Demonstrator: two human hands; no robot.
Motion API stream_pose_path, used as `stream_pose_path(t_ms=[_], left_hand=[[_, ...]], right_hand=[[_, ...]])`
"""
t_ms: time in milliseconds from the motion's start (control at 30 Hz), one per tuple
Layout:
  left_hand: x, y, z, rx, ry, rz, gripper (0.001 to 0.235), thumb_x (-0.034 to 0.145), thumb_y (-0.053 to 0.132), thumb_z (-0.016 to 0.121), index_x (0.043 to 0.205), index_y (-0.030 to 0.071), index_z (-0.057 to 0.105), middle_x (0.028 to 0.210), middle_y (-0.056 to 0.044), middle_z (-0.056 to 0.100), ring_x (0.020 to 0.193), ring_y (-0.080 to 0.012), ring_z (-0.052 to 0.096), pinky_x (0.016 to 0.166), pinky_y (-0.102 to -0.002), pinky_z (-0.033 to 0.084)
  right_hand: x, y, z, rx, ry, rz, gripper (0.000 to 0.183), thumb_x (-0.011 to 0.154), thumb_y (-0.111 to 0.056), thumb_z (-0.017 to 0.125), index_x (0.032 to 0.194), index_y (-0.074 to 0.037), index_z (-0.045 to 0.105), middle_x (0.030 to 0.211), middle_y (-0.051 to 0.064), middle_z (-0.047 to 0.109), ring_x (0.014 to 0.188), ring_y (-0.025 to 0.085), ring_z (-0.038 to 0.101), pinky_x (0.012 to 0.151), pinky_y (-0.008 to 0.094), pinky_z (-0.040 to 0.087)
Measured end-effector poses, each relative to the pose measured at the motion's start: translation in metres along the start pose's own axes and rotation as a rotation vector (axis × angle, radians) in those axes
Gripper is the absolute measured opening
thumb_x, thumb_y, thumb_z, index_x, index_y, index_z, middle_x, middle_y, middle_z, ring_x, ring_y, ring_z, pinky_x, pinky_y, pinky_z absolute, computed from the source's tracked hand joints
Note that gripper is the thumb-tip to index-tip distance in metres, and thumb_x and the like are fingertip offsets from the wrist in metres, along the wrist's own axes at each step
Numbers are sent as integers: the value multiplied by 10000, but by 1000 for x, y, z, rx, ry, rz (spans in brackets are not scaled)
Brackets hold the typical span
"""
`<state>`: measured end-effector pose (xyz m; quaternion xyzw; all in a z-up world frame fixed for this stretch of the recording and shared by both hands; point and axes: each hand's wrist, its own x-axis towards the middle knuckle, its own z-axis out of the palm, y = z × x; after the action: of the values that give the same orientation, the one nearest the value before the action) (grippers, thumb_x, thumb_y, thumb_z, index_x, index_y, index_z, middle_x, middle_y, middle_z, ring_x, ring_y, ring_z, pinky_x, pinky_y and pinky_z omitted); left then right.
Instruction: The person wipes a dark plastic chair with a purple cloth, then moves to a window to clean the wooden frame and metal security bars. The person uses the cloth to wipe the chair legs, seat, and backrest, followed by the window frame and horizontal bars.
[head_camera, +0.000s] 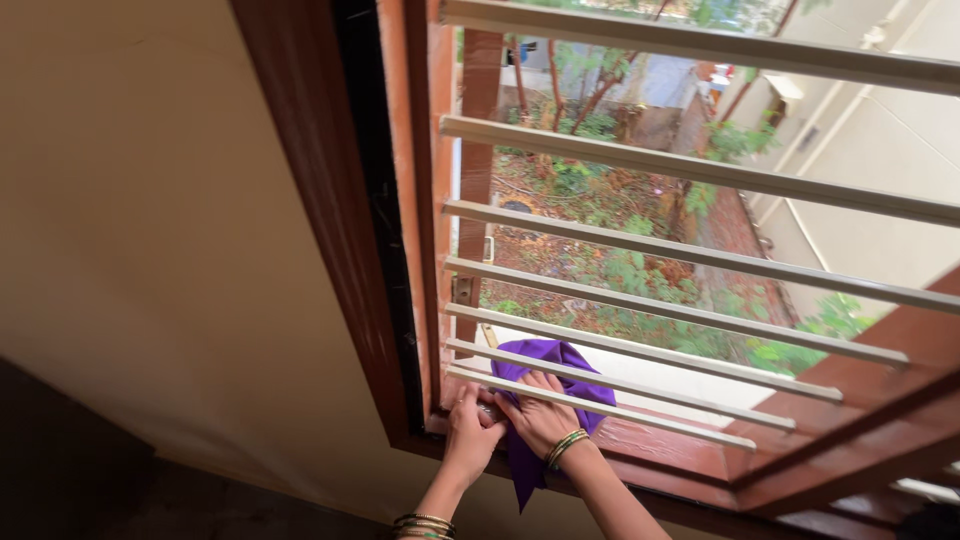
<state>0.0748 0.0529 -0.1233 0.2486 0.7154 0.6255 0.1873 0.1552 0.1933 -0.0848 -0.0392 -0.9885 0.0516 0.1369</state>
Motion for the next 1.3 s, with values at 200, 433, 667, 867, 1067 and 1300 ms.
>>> stream_pose_path(t_ms=[200, 433, 667, 867, 1067, 1300], left_hand=[[-3, 3, 4, 27, 29, 34, 697, 713, -28, 754, 1347, 15, 469, 1108, -30, 527, 698, -140, 606, 669, -318, 555], [-7, 5, -6, 26, -32, 66, 647, 750, 54, 790, 1342, 81, 530, 1007, -63, 573, 709, -162, 578, 725, -313, 543], [2, 23, 24, 221, 207, -41, 430, 764, 274, 881, 940, -26, 627, 1017, -110, 578, 892, -279, 624, 798, -427, 523], [6, 53, 42, 267, 349, -199, 283, 710, 236, 799, 771, -10, 672, 1084, -75, 597, 938, -288, 665, 791, -441, 550], [4, 68, 40, 161, 406, -335, 329, 643, 235, 836, 794, 0, 661, 1037, -38, 606, 951, -273, 654, 767, -461, 514], [-1, 61, 39, 18, 325, -330, 413, 604, 214, 899, 850, 11, 637, 1113, -24, 553, 874, -283, 627, 779, -425, 497]], right_hand=[[3, -7, 0, 69, -52, 221, 370, 951, -412, 582, 1066, -63, 626, 1093, 113, 614, 1161, 299, 541, 958, 447, 408], [-46, 22, 26, 108, 39, 352, 145, 886, -99, 537, 925, -75, 675, 784, 143, 719, 760, 309, 710, 752, 452, 575], [-81, 17, -6, -1050, 830, 400, 279, 1024, -547, 296, 963, -395, 521, 981, 73, 656, 1002, 335, 644, 902, 496, 408], [-67, 27, -7, -129, -205, 772, 339, 1023, -309, 500, 1014, -58, 728, 1285, 114, 651, 1200, 267, 603, 1138, 405, 419], [-85, 50, 12, 52, 251, 400, 400, 937, -199, 592, 1230, 64, 659, 1189, 238, 680, 1215, 391, 588, 1087, 499, 392], [-93, 42, 11, 104, 333, 404, 385, 890, -207, 655, 1229, -26, 684, 1233, 187, 691, 1250, 368, 587, 1087, 468, 414]])
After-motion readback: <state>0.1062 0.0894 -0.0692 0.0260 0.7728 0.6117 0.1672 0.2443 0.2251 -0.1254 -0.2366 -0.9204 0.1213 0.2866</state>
